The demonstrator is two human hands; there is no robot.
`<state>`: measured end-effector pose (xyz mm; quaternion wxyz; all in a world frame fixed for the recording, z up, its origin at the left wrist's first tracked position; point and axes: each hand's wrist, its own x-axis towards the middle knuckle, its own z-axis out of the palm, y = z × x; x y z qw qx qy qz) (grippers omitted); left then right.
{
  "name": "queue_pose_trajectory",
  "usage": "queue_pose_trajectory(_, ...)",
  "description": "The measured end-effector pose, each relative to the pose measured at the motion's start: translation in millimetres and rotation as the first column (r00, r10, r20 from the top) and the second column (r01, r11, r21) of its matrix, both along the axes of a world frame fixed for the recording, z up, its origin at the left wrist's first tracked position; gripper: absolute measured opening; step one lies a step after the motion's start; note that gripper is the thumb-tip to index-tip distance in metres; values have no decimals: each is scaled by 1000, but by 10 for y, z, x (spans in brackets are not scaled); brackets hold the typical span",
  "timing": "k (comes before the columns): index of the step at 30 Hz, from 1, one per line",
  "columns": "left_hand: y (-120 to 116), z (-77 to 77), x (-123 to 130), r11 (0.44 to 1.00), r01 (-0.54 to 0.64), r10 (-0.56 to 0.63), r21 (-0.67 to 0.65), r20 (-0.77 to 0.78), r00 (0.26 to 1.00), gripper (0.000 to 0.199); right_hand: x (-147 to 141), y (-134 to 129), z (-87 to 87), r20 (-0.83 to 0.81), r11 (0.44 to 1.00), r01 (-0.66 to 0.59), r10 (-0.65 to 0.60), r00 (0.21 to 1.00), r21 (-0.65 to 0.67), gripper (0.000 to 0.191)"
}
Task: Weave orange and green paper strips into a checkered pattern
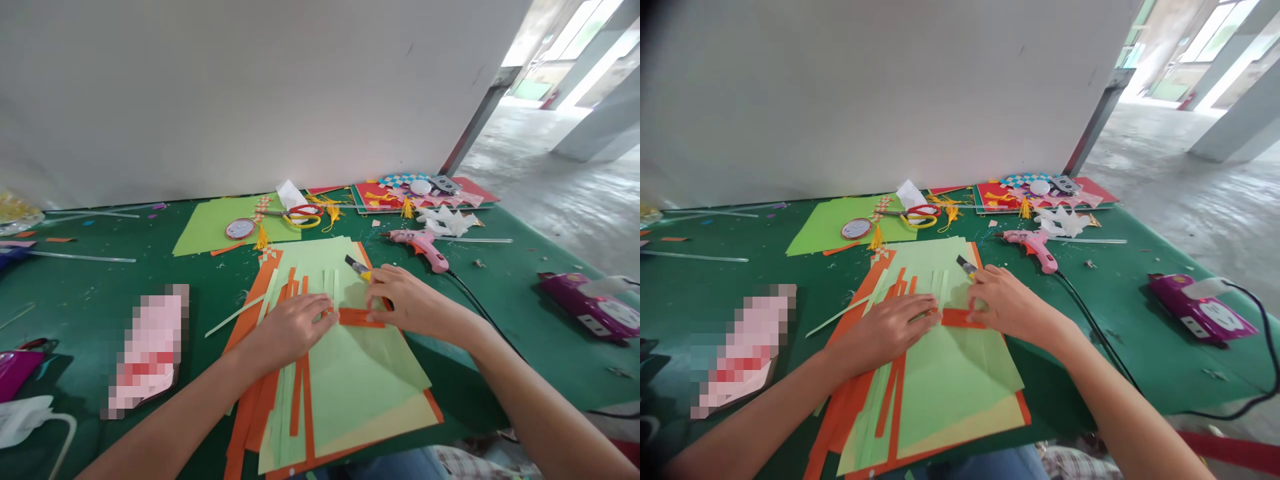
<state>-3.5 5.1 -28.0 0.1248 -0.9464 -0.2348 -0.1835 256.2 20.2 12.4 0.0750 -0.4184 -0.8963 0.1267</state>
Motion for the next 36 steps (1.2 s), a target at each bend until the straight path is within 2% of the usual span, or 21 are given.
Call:
queue_pose_trajectory(4, -8, 16, 3, 1000, 11, -11, 5, -1, 1000, 20, -77, -29, -27, -38, 998, -69, 69, 997, 14, 9)
queue_pose_trajectory(7, -24, 34, 7, 1000, -6, 6, -4, -6, 1000, 21, -82, -51, -91, 2, 997, -73, 73, 997, 39, 15)
queue_pose_trajectory(11, -14, 26, 16, 1000, 1, -1, -22, -2, 1000, 22, -60, -58, -145, 15, 996, -81, 81, 997, 33, 11)
queue_pose_trajectory(15, 4, 36, 36, 997, 63, -63, -48, -1, 998, 22, -65, -52, -134, 22, 997, -80, 80, 997, 19, 11)
queue_pose_trajectory(20, -15, 78, 42, 996, 76, -78, -49, -31, 996, 25, -92, -52, -116, 15, 997, -76, 76, 997, 22, 12)
queue_pose_trajectory(25, -15, 49, 20, 995, 57, -60, -77, -38, 997, 27, -110, -58, -99, -20, 1000, -21, 21, 1000, -11, 18)
queue_pose_trajectory(29, -6, 28, 14, 994, 54, -58, -100, -36, 998, 27, -122, -55, -93, -32, 998, 48, -49, 998, -43, 13)
queue_pose_trajectory(36, 1, 22, 22, 994, 56, -58, -95, -22, 998, 27, -128, -73, -101, 19, 993, -73, 75, 997, -90, 23)
